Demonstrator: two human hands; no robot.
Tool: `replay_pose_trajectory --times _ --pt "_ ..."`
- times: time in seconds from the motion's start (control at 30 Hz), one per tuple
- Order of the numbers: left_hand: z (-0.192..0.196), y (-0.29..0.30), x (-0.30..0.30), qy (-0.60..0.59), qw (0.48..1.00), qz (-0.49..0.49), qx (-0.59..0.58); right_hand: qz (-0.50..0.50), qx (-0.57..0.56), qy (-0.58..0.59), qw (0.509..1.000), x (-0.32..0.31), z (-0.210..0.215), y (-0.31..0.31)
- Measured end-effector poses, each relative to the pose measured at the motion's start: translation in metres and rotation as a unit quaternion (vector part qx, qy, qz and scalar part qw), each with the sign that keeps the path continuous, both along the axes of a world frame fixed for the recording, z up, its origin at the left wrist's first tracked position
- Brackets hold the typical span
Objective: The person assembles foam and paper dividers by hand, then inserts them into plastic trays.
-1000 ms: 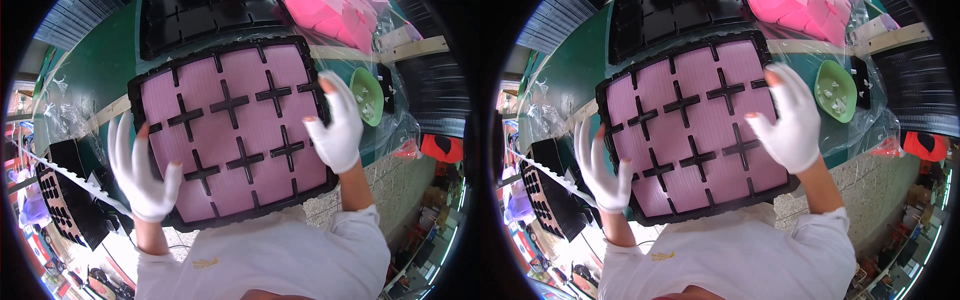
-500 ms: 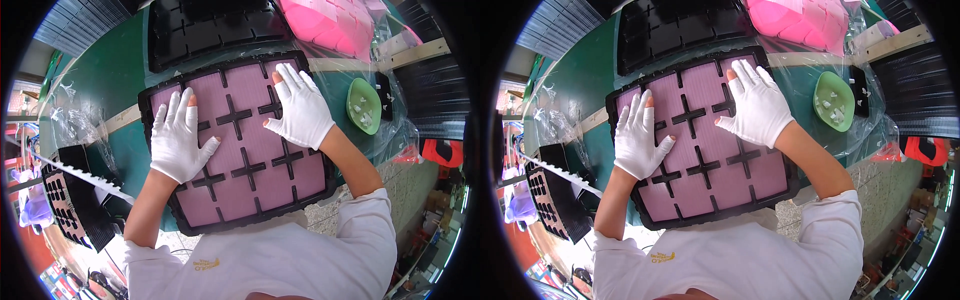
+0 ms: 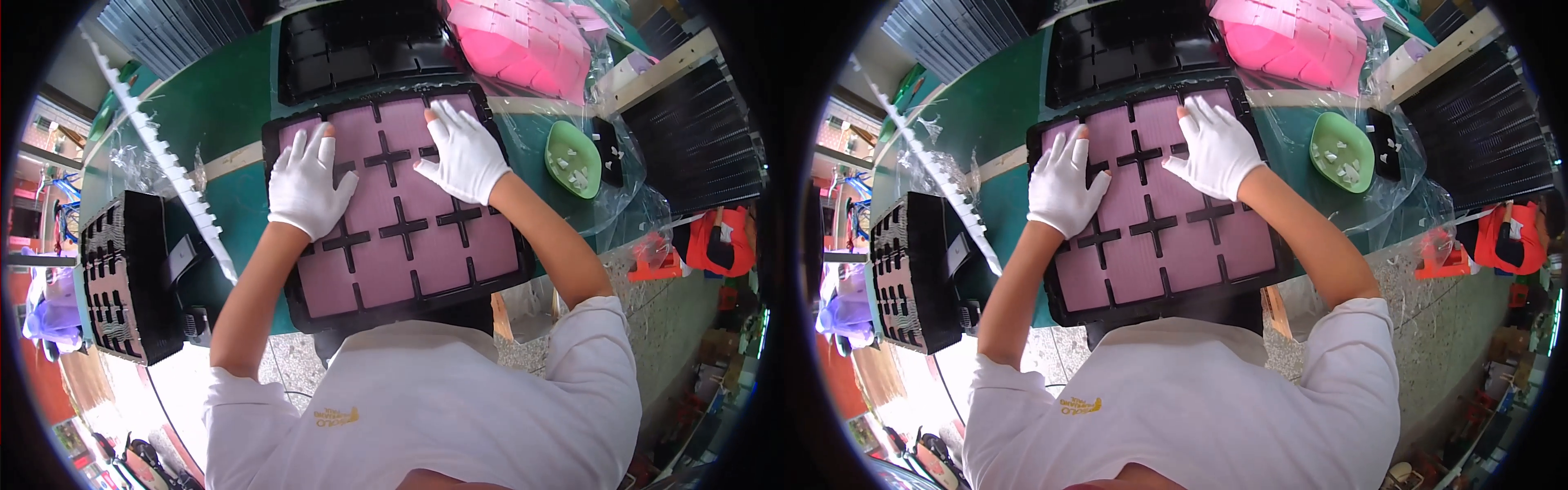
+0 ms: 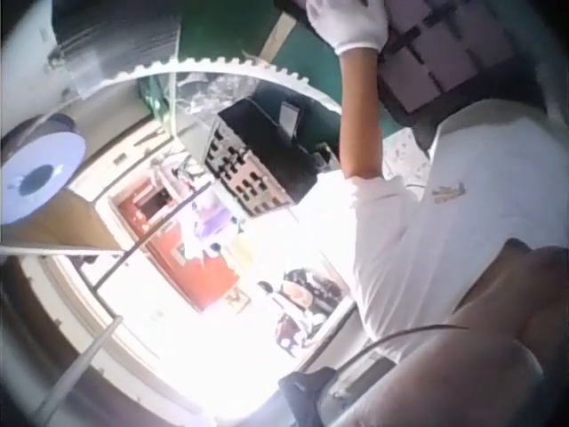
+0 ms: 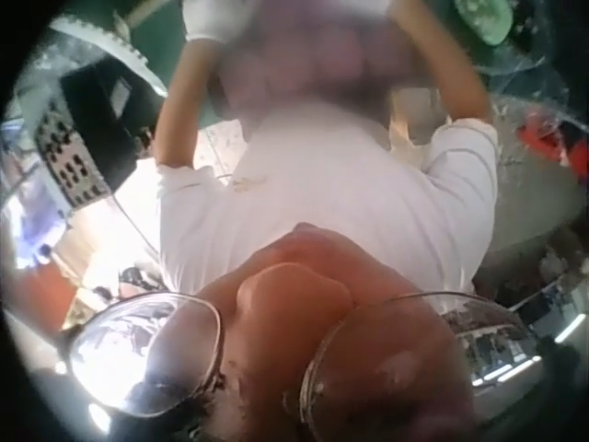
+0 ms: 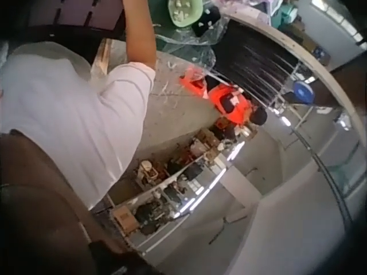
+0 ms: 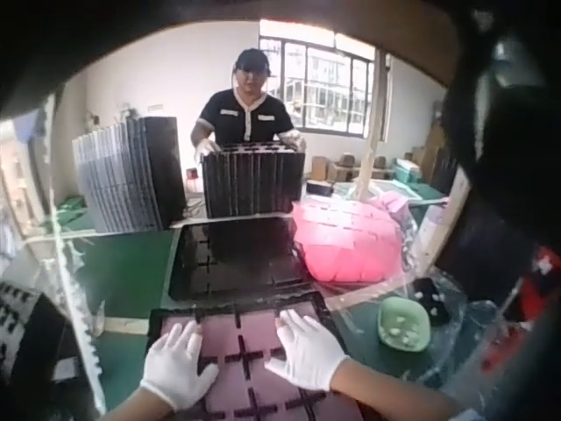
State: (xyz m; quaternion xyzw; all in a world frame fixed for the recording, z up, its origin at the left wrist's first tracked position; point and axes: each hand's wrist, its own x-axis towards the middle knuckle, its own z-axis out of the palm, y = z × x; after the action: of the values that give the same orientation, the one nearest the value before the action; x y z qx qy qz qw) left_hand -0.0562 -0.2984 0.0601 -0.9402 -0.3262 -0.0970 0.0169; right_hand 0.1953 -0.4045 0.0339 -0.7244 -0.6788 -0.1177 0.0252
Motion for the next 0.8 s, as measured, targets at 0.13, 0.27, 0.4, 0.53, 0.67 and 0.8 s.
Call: replay_pose_trajectory --times 0.13,0.27,0.4,0.53,0.67,0.8 --pt "0.0 0.002 -0.008 -0.057 0.998 0.0 0.007 -0.041 0.003 0.032 0.999 -0.007 0.013 0.0" --pt "-0.002 -0.004 -0.008 -0.026 0.999 0.03 0.025 -0.033 0.027 0.028 0.999 0.006 0.006 -0.017" --pt "-0.003 -0.007 -0.013 0.028 0.998 0.05 0.023 0.018 0.003 0.026 0.999 0.012 0.0 -0.019" --pt "-0.006 0.019 -0.025 -0.013 0.999 -0.03 0.039 0.103 -0.024 -0.134 0.985 0.025 0.004 -0.002" --pt "0.001 0.018 -0.025 0.031 0.999 -0.023 -0.027 0.063 -0.089 -0.118 0.987 0.02 0.008 -0.001" --pt "0.009 0.01 -0.031 0.036 0.998 -0.029 -0.03 0.061 -0.126 -0.078 0.987 0.017 0.022 -0.009"
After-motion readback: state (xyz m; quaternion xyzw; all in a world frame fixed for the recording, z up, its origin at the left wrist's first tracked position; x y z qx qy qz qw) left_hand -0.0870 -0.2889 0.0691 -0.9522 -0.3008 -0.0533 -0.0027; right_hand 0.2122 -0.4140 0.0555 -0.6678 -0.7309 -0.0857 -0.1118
